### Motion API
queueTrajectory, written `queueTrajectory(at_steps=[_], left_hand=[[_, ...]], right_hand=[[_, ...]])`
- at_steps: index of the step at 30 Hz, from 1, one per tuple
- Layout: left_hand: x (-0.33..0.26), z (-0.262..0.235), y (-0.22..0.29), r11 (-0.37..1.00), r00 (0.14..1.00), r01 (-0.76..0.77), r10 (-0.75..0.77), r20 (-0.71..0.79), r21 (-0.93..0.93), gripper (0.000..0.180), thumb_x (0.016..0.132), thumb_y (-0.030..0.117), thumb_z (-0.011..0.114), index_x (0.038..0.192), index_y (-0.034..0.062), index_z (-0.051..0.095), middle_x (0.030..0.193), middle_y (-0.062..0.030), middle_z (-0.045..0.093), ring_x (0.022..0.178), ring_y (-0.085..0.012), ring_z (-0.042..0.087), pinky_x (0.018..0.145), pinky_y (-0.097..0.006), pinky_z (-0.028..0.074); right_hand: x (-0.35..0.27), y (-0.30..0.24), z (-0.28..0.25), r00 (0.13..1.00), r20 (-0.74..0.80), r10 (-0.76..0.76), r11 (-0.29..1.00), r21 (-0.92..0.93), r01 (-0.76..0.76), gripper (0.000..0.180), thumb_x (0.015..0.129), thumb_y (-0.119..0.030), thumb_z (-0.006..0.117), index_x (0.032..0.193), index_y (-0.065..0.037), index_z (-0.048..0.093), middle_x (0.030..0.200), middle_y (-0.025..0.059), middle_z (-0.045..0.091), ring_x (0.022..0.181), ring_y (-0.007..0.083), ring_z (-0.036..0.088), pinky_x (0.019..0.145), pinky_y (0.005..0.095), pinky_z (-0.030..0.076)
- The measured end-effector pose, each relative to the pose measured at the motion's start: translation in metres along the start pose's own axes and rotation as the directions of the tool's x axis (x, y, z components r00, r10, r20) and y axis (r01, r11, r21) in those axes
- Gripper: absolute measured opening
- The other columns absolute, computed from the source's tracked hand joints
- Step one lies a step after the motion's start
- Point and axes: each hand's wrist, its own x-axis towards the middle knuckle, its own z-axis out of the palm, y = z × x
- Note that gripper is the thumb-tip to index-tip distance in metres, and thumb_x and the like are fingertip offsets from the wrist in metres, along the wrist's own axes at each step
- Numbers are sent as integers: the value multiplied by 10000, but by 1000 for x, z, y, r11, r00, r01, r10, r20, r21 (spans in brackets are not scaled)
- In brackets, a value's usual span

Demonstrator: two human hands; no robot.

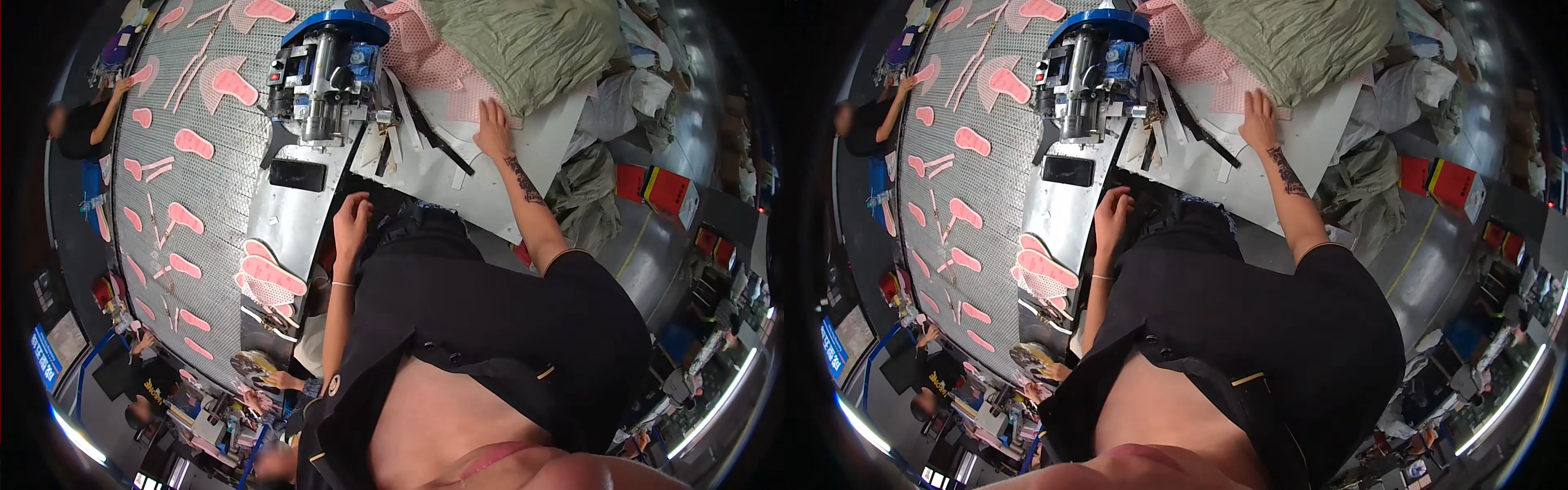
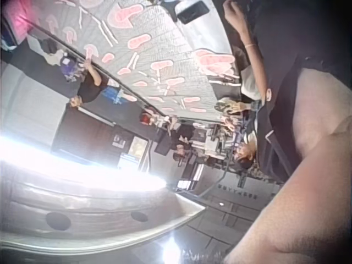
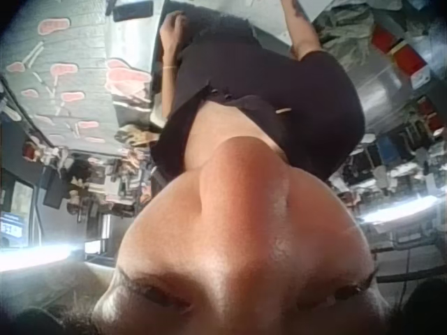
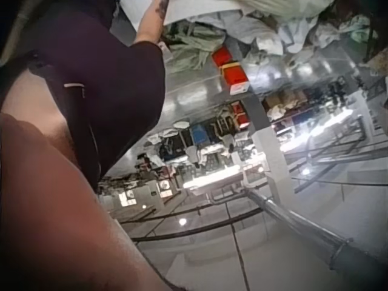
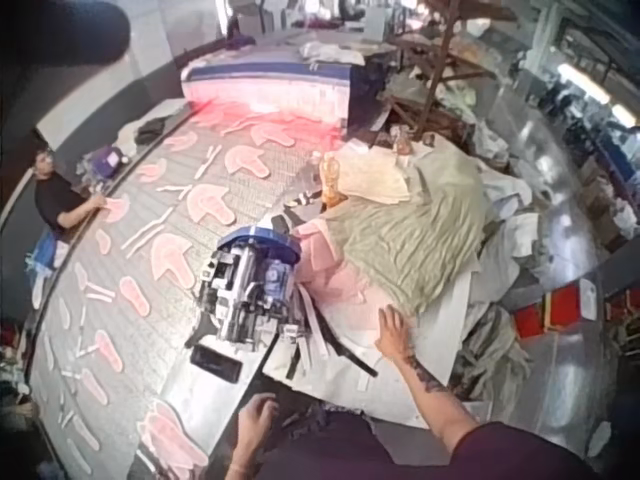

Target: The person assembles pink mesh slippers by hand in a factory setting. They pick up pink mesh insoles, place them on a metal workbench, and attach black straps to the insoles using a sewing machine. The person repeatedly handles the insoles and straps, feeding them into the machine and arranging the finished units on the table.

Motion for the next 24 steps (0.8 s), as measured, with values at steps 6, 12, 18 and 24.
queueTrajectory(at_steps=[6, 12, 18, 24], left_hand=[[18, 3, 28, 990, 983, -135, 131, 130, 30, 207, 923, 98, 529, 1068, -20, 618, 831, -94, 680, 730, -137, 648, 680, -265, 511], [19, 6, 47, 984, 946, -90, 133, 296, -155, 249, 898, 143, 584, 1100, 2, 622, 927, -97, 674, 830, -141, 656, 752, -261, 512], [14, 19, 103, 994, 855, -103, 105, 508, -33, 444, 881, 203, 639, 1241, -37, 542, 1219, -158, 589, 1146, -219, 560, 952, -323, 448], [2, 17, 101, 795, 829, -265, 477, 293, -545, 496, 984, 215, 489, 1390, -45, 370, 1386, -138, 453, 1305, -209, 393, 1095, -324, 286]], right_hand=[[-6, 10, -4, 974, 226, -20, 999, -42, 30, 341, 757, -96, 595, 1095, -50, 588, 1061, 76, 604, 990, 253, 573, 817, 390, 457], [22, -54, -99, 814, 217, 538, 646, 514, -564, 238, 805, -46, 573, 1040, -41, 604, 907, 65, 650, 793, 252, 633, 680, 370, 489], [1, -154, -175, 746, 538, 394, -785, 619, -32, 358, 847, -29, 530, 1201, 23, 514, 1156, 127, 607, 1052, 261, 602, 921, 385, 484], [-8, -216, -216, 826, 538, 169, -778, 587, -224, 380, 882, -65, 533, 1256, -6, 495, 1199, 115, 595, 1131, 228, 565, 1007, 361, 435]])
